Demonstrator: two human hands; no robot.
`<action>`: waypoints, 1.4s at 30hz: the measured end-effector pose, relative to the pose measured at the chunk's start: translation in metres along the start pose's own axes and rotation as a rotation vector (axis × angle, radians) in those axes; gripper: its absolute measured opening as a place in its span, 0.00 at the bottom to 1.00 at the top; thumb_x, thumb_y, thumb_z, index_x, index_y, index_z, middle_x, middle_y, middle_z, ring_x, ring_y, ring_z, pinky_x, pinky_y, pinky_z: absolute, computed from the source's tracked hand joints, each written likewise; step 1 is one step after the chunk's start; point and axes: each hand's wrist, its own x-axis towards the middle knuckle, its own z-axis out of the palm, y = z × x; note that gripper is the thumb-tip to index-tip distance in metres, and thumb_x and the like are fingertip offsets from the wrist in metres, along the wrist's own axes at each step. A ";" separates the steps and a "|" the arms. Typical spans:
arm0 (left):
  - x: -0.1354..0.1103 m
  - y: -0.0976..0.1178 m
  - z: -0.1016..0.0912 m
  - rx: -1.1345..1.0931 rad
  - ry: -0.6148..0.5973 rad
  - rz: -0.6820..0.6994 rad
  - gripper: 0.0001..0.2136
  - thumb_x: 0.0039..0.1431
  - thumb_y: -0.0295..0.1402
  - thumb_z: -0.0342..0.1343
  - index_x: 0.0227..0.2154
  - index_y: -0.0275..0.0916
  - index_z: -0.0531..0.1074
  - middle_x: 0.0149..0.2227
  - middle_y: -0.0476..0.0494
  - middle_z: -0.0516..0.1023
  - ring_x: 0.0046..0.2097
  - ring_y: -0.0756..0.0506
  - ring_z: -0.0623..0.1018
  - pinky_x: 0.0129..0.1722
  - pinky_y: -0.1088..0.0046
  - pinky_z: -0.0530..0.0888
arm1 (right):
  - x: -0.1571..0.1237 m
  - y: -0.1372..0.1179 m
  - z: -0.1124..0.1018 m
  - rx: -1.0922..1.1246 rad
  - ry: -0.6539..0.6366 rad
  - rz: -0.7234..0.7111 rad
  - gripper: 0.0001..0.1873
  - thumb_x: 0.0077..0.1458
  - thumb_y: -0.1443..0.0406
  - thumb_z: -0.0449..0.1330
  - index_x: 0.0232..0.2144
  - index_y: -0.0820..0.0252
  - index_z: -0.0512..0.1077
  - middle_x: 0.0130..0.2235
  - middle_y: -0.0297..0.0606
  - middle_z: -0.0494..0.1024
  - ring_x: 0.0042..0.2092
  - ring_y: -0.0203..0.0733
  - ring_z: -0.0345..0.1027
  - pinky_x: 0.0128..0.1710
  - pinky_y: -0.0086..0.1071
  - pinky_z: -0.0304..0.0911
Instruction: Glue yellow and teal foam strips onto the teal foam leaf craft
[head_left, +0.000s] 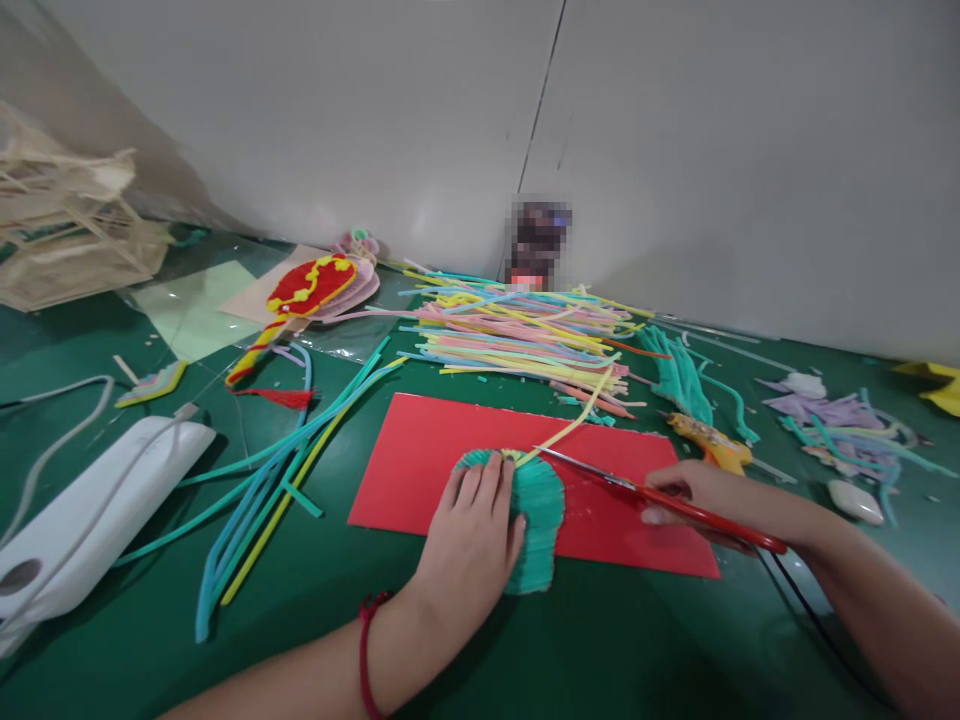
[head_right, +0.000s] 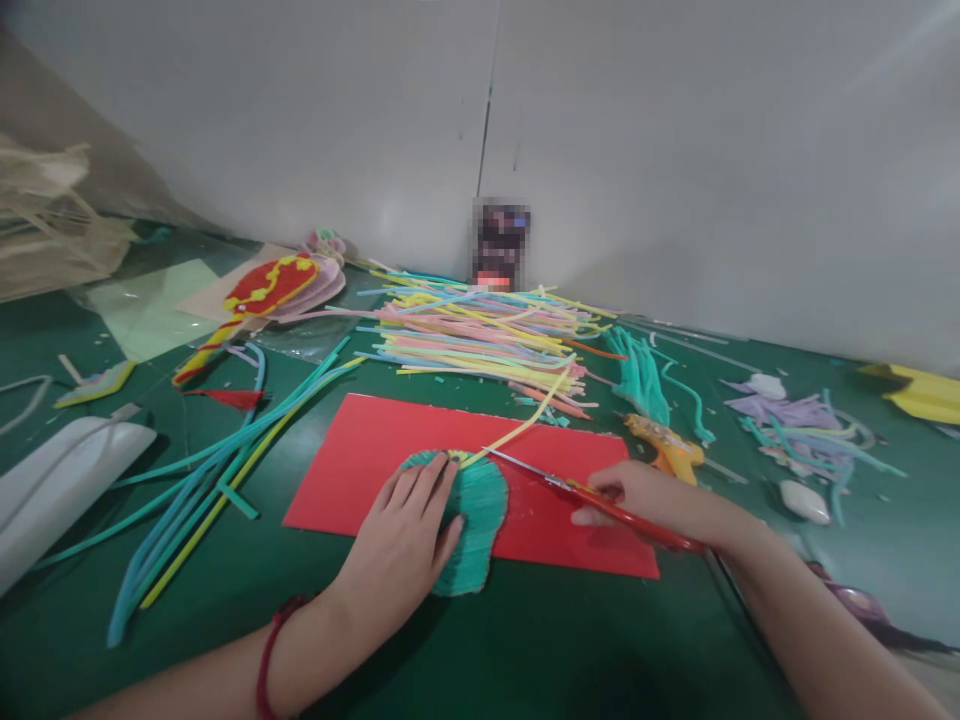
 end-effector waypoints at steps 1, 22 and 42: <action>0.000 0.000 0.000 -0.001 -0.003 -0.005 0.21 0.65 0.37 0.41 0.56 0.32 0.65 0.55 0.38 0.71 0.52 0.40 0.71 0.51 0.61 0.68 | 0.000 0.001 0.000 0.001 0.001 0.005 0.25 0.44 0.46 0.61 0.20 0.57 0.55 0.17 0.24 0.55 0.17 0.29 0.50 0.16 0.26 0.41; -0.002 0.001 0.000 0.013 0.032 -0.054 0.20 0.64 0.37 0.44 0.54 0.36 0.67 0.55 0.35 0.70 0.55 0.37 0.69 0.53 0.56 0.66 | 0.003 0.005 0.003 -0.043 0.063 -0.015 0.25 0.45 0.48 0.62 0.19 0.56 0.55 0.17 0.25 0.55 0.19 0.30 0.50 0.17 0.26 0.43; 0.000 0.003 0.004 0.051 -0.005 0.020 0.22 0.65 0.34 0.38 0.58 0.31 0.63 0.56 0.37 0.70 0.56 0.41 0.69 0.55 0.60 0.64 | 0.004 0.007 0.004 -0.097 0.089 -0.062 0.28 0.43 0.43 0.60 0.18 0.57 0.55 0.21 0.27 0.54 0.24 0.32 0.48 0.22 0.28 0.44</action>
